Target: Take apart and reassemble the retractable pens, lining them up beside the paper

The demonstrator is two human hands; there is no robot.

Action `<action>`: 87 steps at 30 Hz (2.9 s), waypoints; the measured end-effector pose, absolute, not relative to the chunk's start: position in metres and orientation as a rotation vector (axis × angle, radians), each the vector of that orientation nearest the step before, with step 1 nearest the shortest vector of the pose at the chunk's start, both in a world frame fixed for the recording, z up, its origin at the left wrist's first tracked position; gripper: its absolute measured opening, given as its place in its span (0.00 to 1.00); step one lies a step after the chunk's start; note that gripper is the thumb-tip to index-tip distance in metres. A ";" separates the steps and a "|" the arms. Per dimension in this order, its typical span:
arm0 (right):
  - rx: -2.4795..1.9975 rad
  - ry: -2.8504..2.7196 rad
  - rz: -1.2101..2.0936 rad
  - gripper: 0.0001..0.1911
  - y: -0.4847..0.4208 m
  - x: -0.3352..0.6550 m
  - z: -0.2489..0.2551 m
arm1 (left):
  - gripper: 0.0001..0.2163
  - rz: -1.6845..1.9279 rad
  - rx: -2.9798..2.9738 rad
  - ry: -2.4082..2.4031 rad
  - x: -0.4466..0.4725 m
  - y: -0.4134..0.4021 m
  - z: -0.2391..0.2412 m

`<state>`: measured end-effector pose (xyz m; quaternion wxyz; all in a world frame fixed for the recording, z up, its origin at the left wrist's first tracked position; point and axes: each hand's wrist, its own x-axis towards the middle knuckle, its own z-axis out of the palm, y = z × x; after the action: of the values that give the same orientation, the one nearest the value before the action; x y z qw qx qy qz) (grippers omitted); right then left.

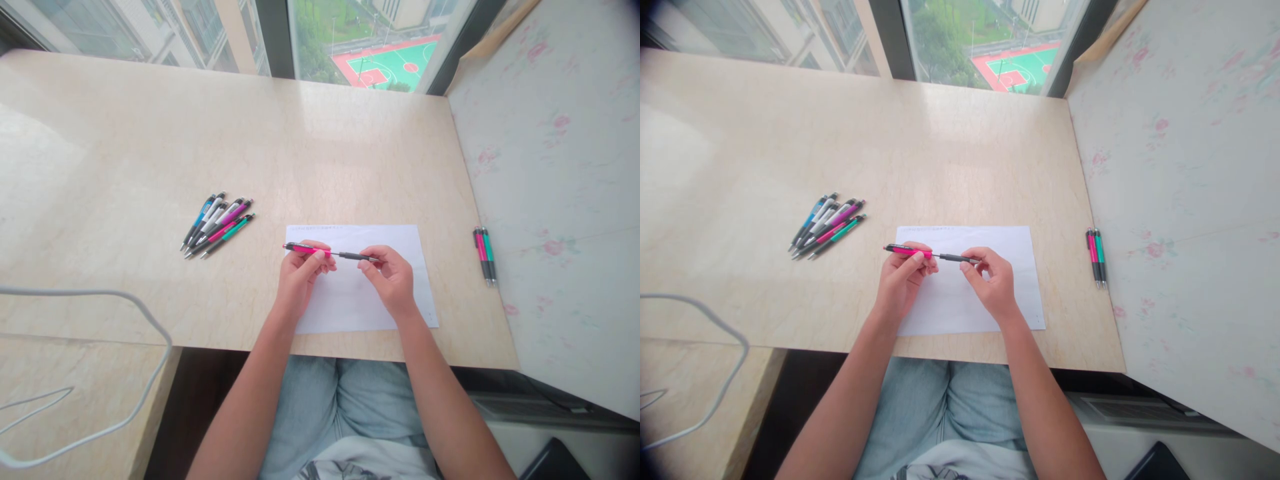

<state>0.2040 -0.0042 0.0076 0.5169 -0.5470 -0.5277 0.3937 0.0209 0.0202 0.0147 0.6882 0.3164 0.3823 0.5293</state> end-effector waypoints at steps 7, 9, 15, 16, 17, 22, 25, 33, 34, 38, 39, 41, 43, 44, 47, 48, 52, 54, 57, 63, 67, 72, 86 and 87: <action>-1.393 -1.264 0.861 0.18 -0.005 0.207 0.011 | 0.07 1.202 0.677 0.853 0.022 0.021 0.017; -1.409 -1.303 0.779 0.20 -0.006 0.208 0.012 | 0.06 1.198 0.665 0.845 0.022 0.021 0.018; -1.421 -1.468 0.504 0.21 -0.005 0.208 0.038 | 0.08 1.139 0.573 0.798 0.022 0.020 0.019; -1.408 -1.512 0.470 0.21 -0.004 0.206 0.046 | 0.08 1.132 0.547 0.782 0.021 0.020 0.019; -1.390 -1.563 0.431 0.20 -0.003 0.204 0.055 | 0.08 1.131 0.515 0.765 0.020 0.021 0.019; -1.383 -1.697 0.228 0.21 0.002 0.194 0.091 | 0.07 1.154 0.312 0.673 0.014 0.022 0.018; -1.360 -1.719 0.172 0.20 0.004 0.190 0.101 | 0.06 1.154 0.257 0.623 0.012 0.022 0.019; -1.435 -1.668 0.126 0.15 -0.007 0.196 0.101 | 0.06 1.178 0.226 0.598 0.010 0.021 0.022; -1.471 -1.655 0.167 0.13 -0.010 0.199 0.094 | 0.06 1.182 0.240 0.597 0.010 0.021 0.022; -1.719 -1.516 0.289 0.09 -0.021 0.218 0.052 | 0.06 1.195 0.204 0.568 0.010 0.022 0.022; -1.767 -1.511 0.290 0.10 -0.023 0.223 0.040 | 0.05 1.195 0.180 0.558 0.010 0.022 0.022; -1.853 -1.561 0.241 0.11 -0.027 0.231 0.020 | 0.05 1.195 0.138 0.544 0.010 0.022 0.023; -1.933 -1.664 0.108 0.10 -0.030 0.237 0.006 | 0.04 1.195 0.121 0.541 0.010 0.022 0.023; -1.972 -1.709 0.056 0.09 -0.031 0.238 0.003 | 0.04 1.196 0.118 0.541 0.010 0.022 0.023; -2.066 -1.777 0.014 0.07 -0.032 0.238 0.003 | 0.05 1.198 0.115 0.545 0.010 0.022 0.023; -2.083 -1.777 0.023 0.07 -0.032 0.238 0.004 | 0.05 1.199 0.119 0.550 0.010 0.022 0.023; -2.086 -1.721 0.018 0.07 -0.022 0.234 0.011 | 0.06 1.207 0.184 0.601 0.012 0.022 0.022; -2.076 -1.670 0.002 0.07 -0.012 0.231 0.010 | 0.07 1.212 0.219 0.626 0.013 0.022 0.022; -2.081 -1.602 0.001 0.08 0.004 0.225 0.003 | 0.07 1.216 0.242 0.647 0.014 0.022 0.021; -2.163 -1.525 0.032 0.09 0.019 0.217 -0.006 | 0.07 1.224 0.286 0.672 0.014 0.021 0.019; -2.165 -1.545 0.070 0.10 0.015 0.216 -0.005 | 0.07 1.225 0.299 0.679 0.014 0.020 0.020; -2.178 -1.530 0.072 0.11 0.009 0.216 -0.005 | 0.07 1.226 0.300 0.698 0.015 0.021 0.024; -1.362 -1.394 0.682 0.12 -0.008 0.182 0.013 | 0.08 1.177 0.365 0.710 0.018 0.020 0.021; -1.351 -1.373 0.702 0.11 -0.008 0.180 0.012 | 0.07 1.172 0.377 0.721 0.018 0.020 0.020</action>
<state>0.1799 -0.0077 0.0116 0.5193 -0.5632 -0.5723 0.2926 0.0181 0.0198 0.0204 0.7563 0.1730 0.3306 0.5374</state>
